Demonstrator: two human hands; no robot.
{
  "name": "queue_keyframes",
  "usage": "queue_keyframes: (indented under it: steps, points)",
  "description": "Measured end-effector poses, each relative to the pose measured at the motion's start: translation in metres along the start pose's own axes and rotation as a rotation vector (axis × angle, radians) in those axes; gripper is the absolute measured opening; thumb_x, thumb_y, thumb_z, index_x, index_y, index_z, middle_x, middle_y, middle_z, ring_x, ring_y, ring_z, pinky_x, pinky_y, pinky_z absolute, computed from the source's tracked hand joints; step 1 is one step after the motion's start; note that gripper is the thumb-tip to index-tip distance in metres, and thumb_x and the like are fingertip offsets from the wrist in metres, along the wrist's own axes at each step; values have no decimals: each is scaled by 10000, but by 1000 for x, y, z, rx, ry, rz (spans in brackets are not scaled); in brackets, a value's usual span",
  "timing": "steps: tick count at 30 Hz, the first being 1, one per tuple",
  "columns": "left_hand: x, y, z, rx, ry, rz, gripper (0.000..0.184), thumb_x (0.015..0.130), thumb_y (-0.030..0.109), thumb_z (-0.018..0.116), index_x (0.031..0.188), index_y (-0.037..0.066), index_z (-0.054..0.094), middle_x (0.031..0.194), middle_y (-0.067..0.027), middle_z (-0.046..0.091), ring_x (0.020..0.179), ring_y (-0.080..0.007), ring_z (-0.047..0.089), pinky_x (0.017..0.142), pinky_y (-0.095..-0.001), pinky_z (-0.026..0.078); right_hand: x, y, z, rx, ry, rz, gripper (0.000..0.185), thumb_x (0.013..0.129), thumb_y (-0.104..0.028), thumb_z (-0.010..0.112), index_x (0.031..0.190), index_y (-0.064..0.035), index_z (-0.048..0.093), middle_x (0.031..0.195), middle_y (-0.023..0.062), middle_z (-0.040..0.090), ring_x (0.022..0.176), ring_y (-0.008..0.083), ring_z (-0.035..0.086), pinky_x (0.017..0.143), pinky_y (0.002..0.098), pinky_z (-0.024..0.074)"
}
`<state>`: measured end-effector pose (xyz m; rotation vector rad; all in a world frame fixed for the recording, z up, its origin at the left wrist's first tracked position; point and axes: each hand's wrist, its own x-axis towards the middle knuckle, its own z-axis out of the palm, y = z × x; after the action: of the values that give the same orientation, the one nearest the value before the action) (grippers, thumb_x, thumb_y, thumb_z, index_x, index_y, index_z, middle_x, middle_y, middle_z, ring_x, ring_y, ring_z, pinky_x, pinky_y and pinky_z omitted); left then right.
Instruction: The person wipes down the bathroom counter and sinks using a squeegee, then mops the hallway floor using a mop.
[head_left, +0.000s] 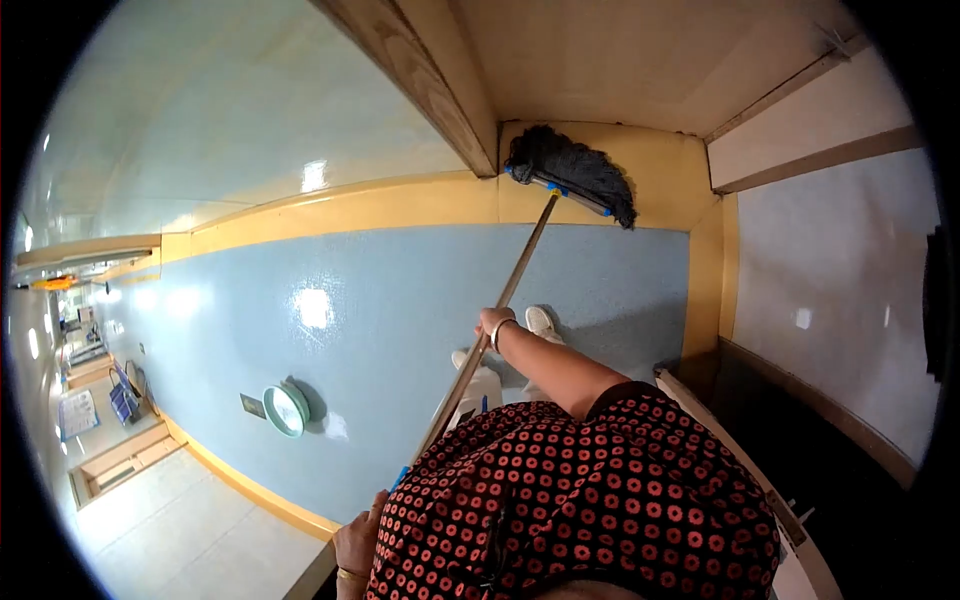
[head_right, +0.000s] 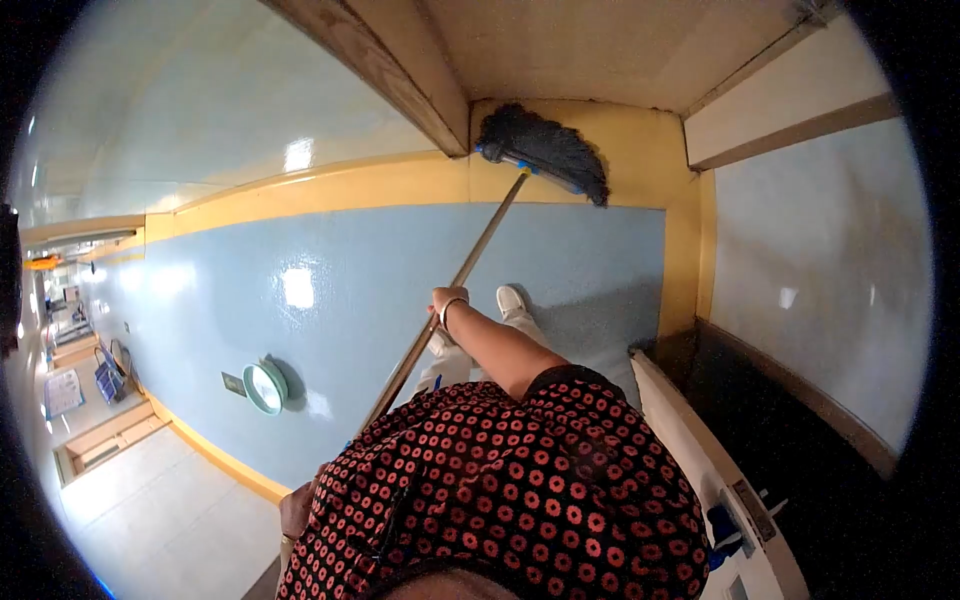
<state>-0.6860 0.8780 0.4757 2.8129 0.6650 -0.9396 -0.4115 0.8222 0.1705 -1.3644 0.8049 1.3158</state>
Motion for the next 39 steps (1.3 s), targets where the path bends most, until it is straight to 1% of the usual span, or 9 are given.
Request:
queue_keyframes:
  steps: [6, 8, 16, 18, 19, 21, 24, 29, 39]
  points:
    - [3, 22, 10, 28, 138, 108, 506, 704, 154, 414, 1188, 227, 288, 566, -12, 468, 421, -195, 480, 382, -316, 382, 6, 10, -37, 94, 85, 12, 161, 681, -92, 400, 773, 26, 458, 619, 102, 489, 486, 182, 493, 385, 285, 400]
    - [3, 33, 6, 115, -13, 34, 499, 708, 164, 408, 1187, 237, 288, 580, -10, 471, 421, -197, 479, 382, -318, 379, 1, 10, -49, 116, 99, 36, 199, 688, -93, 393, 825, 38, 453, 627, 115, 494, 487, 187, 493, 378, 296, 394]
    - [-2, 79, -10, 210, -36, -11, 487, 672, 152, 490, 1138, 212, 364, 593, -32, 493, 447, -206, 499, 380, -294, 371, 19, 23, -79, 393, 128, 149, 185, 724, -129, 384, 854, -18, 454, 637, 85, 503, 555, 184, 494, 551, 306, 409]
    - [-11, 85, -11, 222, 8, -23, 441, 681, 145, 482, 1111, 194, 397, 590, -36, 490, 429, -203, 484, 368, -291, 361, 50, 36, -83, -621, -165, -64, 208, 778, -204, 339, 809, -71, 495, 695, 27, 520, 643, 114, 506, 671, 271, 409]
    - [-16, 86, -10, 227, 30, -30, 419, 686, 141, 478, 1097, 185, 413, 589, -38, 489, 420, -202, 476, 362, -289, 356, 34, 30, -84, -618, -149, -65, 208, 778, -204, 339, 809, -71, 495, 695, 27, 520, 643, 114, 506, 671, 271, 409]
    - [-22, 88, -10, 237, 74, -43, 377, 695, 133, 470, 1070, 168, 446, 586, -42, 486, 402, -200, 461, 351, -285, 346, -17, 13, -85, 336, 221, 216, 181, 725, -154, 411, 841, -29, 472, 632, 70, 509, 564, 175, 503, 527, 319, 419]
    - [-14, 105, -23, 189, 259, -80, 372, 591, 248, 584, 937, 127, 519, 560, -69, 487, 426, -233, 486, 359, -310, 358, -17, 15, -94, 279, 140, 191, 169, 718, -131, 412, 809, -2, 472, 642, 84, 521, 509, 173, 506, 431, 311, 424]
    - [-31, 85, -32, 106, 175, -119, 411, 499, 195, 638, 883, 101, 524, 564, -78, 499, 443, -247, 492, 389, -326, 372, -39, 49, -72, 92, 18, 175, 154, 706, -100, 407, 765, 29, 468, 652, 115, 534, 439, 172, 498, 337, 288, 413]
    - [-32, 34, -53, 37, 65, -131, 375, 528, 171, 637, 873, 86, 517, 616, -95, 532, 552, -256, 526, 487, -337, 403, -44, 67, -38, 95, -101, 174, 202, 722, -102, 423, 803, 83, 442, 632, 124, 551, 379, 169, 487, 292, 246, 384]
